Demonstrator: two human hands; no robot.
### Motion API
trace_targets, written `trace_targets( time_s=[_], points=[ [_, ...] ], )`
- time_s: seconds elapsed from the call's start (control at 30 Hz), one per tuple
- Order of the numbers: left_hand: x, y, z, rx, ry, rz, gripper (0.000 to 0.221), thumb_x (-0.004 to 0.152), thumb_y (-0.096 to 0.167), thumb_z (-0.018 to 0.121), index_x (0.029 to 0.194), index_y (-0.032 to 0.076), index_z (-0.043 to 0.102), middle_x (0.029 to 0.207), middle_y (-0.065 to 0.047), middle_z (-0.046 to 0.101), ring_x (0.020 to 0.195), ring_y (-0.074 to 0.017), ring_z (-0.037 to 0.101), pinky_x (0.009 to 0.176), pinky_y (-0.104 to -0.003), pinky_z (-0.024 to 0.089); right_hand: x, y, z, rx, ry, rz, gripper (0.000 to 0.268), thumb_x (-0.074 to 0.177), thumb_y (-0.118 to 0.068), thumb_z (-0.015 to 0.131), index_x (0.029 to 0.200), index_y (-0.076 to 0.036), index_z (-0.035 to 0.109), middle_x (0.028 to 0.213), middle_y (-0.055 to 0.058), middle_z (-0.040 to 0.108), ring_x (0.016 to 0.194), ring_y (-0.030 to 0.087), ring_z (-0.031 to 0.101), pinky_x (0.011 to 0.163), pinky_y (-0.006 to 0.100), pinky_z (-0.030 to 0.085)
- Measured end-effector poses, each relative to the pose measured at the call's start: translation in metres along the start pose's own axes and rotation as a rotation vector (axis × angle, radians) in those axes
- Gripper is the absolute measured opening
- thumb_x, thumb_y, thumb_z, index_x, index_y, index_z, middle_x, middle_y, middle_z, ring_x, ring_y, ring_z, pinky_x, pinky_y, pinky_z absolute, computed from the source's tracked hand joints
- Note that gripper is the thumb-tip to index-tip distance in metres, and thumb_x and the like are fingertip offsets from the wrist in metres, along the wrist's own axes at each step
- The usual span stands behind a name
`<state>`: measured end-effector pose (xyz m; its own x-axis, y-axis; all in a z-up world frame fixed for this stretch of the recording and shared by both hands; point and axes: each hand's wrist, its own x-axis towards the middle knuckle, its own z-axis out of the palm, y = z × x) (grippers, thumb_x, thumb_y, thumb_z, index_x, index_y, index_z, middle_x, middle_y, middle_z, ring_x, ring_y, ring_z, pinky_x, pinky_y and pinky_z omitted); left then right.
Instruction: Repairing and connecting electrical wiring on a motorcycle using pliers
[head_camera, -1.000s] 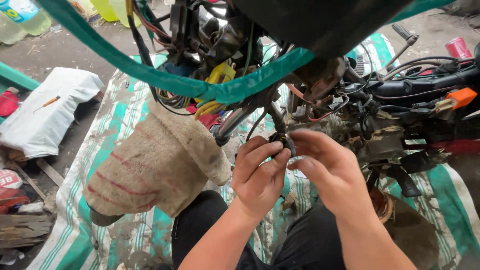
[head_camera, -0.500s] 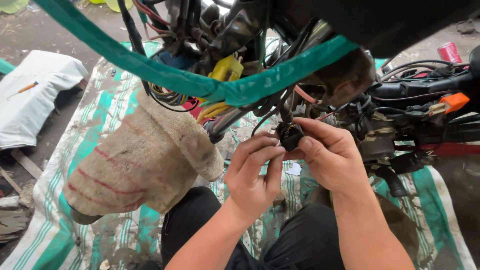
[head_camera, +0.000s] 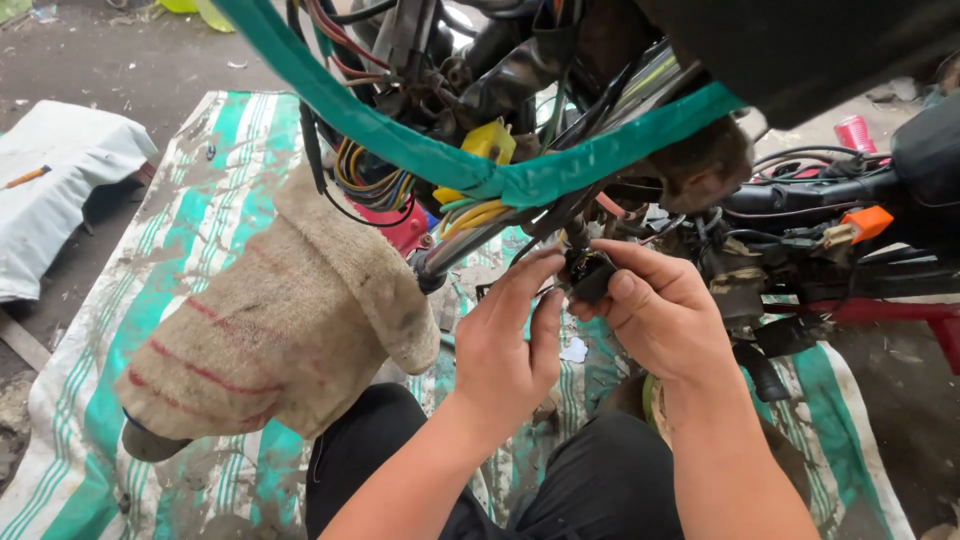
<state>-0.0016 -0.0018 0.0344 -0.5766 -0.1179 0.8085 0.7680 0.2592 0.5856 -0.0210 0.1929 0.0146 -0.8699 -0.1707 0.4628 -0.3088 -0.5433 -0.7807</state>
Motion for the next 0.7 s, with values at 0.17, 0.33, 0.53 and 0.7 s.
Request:
trace_targets(
  time_s=[0.17,0.33,0.53,0.7],
  points=[
    [0.021,0.003,-0.01,-0.091,-0.138,-0.207,0.029,0.11,0.016,0.066,0.135,0.002,0.075,0.118,-0.02,0.084,0.107,-0.0381,0.084,0.092,-0.049,0.068,0.002,-0.001,0.002,0.034,-0.01,0.012,0.039,0.111,0.003,0.058,0.147,0.018,0.061,0.111,0.037,0.078,0.097,0.04,0.083,0.085,0.049,0.072],
    [0.03,-0.004,-0.005,-0.345,-0.113,-0.485,0.031,0.098,0.021,0.085,0.126,0.007,0.082,0.109,-0.013,0.089,0.106,-0.0286,0.086,0.096,-0.042,0.07,0.0,-0.004,-0.008,0.053,-0.003,0.057,0.04,0.112,0.0,0.058,0.147,0.018,0.061,0.111,0.038,0.078,0.098,0.041,0.083,0.085,0.048,0.072],
    [0.036,-0.003,-0.005,-0.392,-0.098,-0.493,0.032,0.094,0.017,0.089,0.123,0.005,0.082,0.104,-0.012,0.089,0.097,-0.0247,0.088,0.092,-0.039,0.071,0.001,-0.005,-0.007,0.066,0.016,0.079,0.038,0.112,-0.003,0.059,0.145,0.015,0.064,0.112,0.039,0.078,0.097,0.043,0.083,0.082,0.047,0.072],
    [0.036,-0.001,-0.01,-0.362,-0.117,-0.531,0.029,0.095,0.016,0.085,0.123,0.009,0.083,0.101,-0.006,0.09,0.092,-0.0169,0.088,0.085,-0.034,0.069,-0.002,-0.008,-0.008,0.019,0.023,0.114,0.041,0.111,-0.006,0.06,0.147,0.015,0.063,0.111,0.039,0.078,0.095,0.041,0.082,0.081,0.046,0.071]
  ],
)
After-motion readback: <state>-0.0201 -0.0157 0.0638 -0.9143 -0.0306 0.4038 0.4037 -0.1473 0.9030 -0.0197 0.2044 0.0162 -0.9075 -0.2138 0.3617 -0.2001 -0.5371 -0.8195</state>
